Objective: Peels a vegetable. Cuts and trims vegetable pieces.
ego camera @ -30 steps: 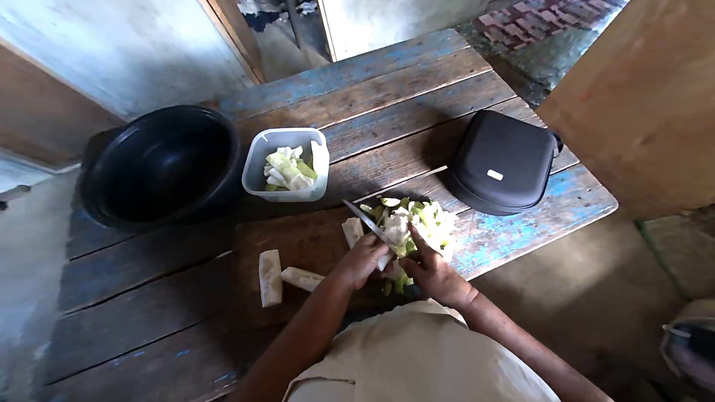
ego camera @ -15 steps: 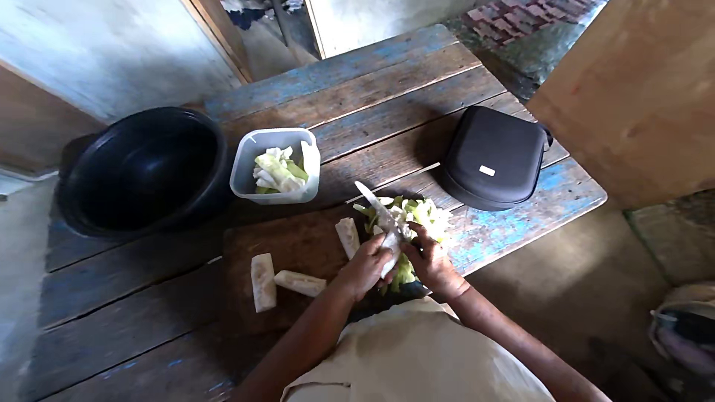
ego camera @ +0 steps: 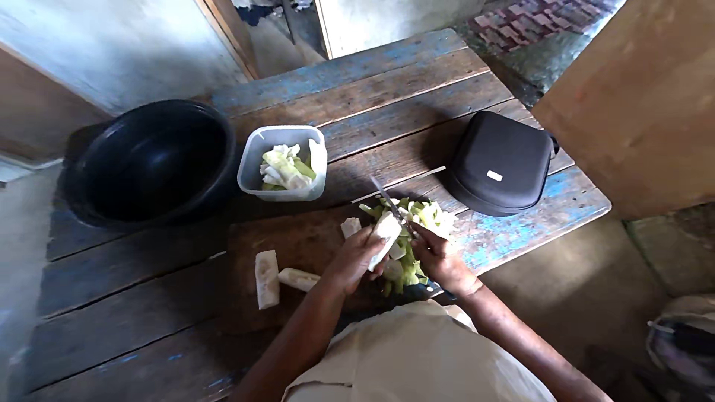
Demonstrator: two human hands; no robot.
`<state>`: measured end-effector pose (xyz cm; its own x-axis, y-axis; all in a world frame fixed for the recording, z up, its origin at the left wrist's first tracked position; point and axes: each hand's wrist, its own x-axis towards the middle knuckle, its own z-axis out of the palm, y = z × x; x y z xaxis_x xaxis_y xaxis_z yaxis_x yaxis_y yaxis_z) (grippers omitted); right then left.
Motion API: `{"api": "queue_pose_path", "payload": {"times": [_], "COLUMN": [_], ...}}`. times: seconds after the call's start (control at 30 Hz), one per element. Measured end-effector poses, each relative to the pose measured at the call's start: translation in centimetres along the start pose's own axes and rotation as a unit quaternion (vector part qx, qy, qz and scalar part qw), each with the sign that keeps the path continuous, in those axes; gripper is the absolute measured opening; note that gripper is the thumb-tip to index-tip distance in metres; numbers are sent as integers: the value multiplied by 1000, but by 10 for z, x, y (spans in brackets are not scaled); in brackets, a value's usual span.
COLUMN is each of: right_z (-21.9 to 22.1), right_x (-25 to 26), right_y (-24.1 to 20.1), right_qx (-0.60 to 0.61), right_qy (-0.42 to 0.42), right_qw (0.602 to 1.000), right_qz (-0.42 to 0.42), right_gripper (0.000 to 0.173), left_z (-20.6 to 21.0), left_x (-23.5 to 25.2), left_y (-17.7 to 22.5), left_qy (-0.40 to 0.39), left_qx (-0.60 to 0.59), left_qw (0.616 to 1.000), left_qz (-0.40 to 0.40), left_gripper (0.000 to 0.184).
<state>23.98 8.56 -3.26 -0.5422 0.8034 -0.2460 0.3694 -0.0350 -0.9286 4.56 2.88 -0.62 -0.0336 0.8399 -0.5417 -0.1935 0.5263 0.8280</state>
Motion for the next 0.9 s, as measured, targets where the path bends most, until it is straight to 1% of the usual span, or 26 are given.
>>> {"api": "queue_pose_path", "payload": {"times": [0.1,0.13,0.2,0.37,0.43,0.47,0.53,0.6,0.73,0.8,0.83,0.87,0.9], "right_z": [4,6,10,14,17,19,19,20,27,26,23,16,7], "right_x": [-4,-6,-6,-7,-7,-6,-4,-3,-1,0,0,-2,-5], "right_y": [-8,-9,-8,-7,-6,-5,-2,-1,0,3,2,-1,-6], "right_qx": [-50,-50,-46,-51,-53,-52,-44,-52,-91,-55,-8,66,150], "right_qy": [-41,-60,-81,-53,-16,8,29,37,73,73,56,23,-25], "right_qw": [998,997,996,997,998,999,998,997,992,994,997,997,988], "right_qz": [-8,-7,-1,-3,-5,-12,-33,-39,-43,-60,-57,-41,-6], "right_gripper": [65,69,71,65,59,54,48,46,44,42,39,37,35], "left_z": [1,2,2,0,1,3,6,8,12,10,7,1,-8], "left_x": [0,-1,-2,-3,-4,-5,-6,-6,-3,-5,-6,-6,-6], "left_y": [4,5,8,4,3,2,0,-1,-1,-1,-1,0,3], "left_qy": [-3,-9,-22,-53,-62,-68,-64,-57,-44,-43,-49,-60,-78], "left_qx": [44,54,57,21,28,33,30,12,-53,-36,-13,17,51], "left_qw": [999,998,998,998,998,997,997,998,998,998,999,998,996], "left_qz": [8,7,2,9,11,11,11,5,-11,-3,3,11,18], "left_gripper": [25,20,10,12,14,19,24,26,21,23,24,26,29]}}
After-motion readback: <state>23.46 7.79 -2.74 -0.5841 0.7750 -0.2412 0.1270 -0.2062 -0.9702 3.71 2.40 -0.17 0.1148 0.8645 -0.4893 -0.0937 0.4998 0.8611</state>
